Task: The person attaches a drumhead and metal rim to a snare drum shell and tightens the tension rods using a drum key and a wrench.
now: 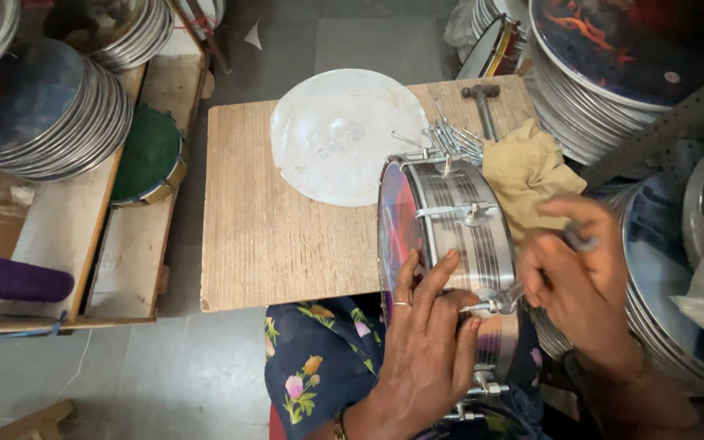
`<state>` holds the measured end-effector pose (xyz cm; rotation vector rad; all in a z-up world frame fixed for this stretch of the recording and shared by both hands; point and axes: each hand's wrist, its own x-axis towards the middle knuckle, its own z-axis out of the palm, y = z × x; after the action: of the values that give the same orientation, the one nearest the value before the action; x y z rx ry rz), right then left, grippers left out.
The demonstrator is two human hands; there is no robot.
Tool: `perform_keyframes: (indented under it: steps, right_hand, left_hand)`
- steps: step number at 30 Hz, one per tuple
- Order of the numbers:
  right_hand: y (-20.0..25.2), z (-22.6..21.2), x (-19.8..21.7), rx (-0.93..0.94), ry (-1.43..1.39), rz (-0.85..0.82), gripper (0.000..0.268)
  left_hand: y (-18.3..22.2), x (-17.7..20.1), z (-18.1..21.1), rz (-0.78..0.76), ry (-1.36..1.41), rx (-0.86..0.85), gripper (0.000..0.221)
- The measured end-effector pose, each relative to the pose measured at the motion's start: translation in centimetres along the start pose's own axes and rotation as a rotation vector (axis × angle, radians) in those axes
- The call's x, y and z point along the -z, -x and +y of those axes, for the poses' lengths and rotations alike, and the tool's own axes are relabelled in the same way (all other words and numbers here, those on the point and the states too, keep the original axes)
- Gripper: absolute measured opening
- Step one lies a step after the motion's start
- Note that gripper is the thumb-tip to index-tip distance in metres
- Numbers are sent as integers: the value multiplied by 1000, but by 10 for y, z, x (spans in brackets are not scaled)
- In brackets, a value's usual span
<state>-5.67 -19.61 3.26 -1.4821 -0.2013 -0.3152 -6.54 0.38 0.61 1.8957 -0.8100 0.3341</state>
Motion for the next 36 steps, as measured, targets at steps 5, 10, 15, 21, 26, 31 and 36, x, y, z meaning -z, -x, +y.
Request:
perform_keyframes:
  steps: [5,10,15,21,26,31,36]
  right_hand:
    - [40,15,13,292,120,138,24]
    - [78,51,49,583,562,-80,8]
    - [77,57,24,734,407,78,22]
    - [54,-3,14,329,505,-45,28]
    - [23,12,7,2,311,154,19]
    - [-2,17,10,-119,303,-18,21]
    - [22,32,27,285,194,94,23]
  left_hand:
    - [1,-3,-3,-39,11,-26,24]
    - [2,-7,-6,-22,30,-45,24]
    - [5,-9,-8,-38,27,-54,26]
    - [1,-11,-9,-45,35,-68,32]
    - [3,-13,-9,-96,24,-97,33]
    - [5,-16,-7,-81,45,-96,31]
    - [3,-14,-6,-62,57,-88,27]
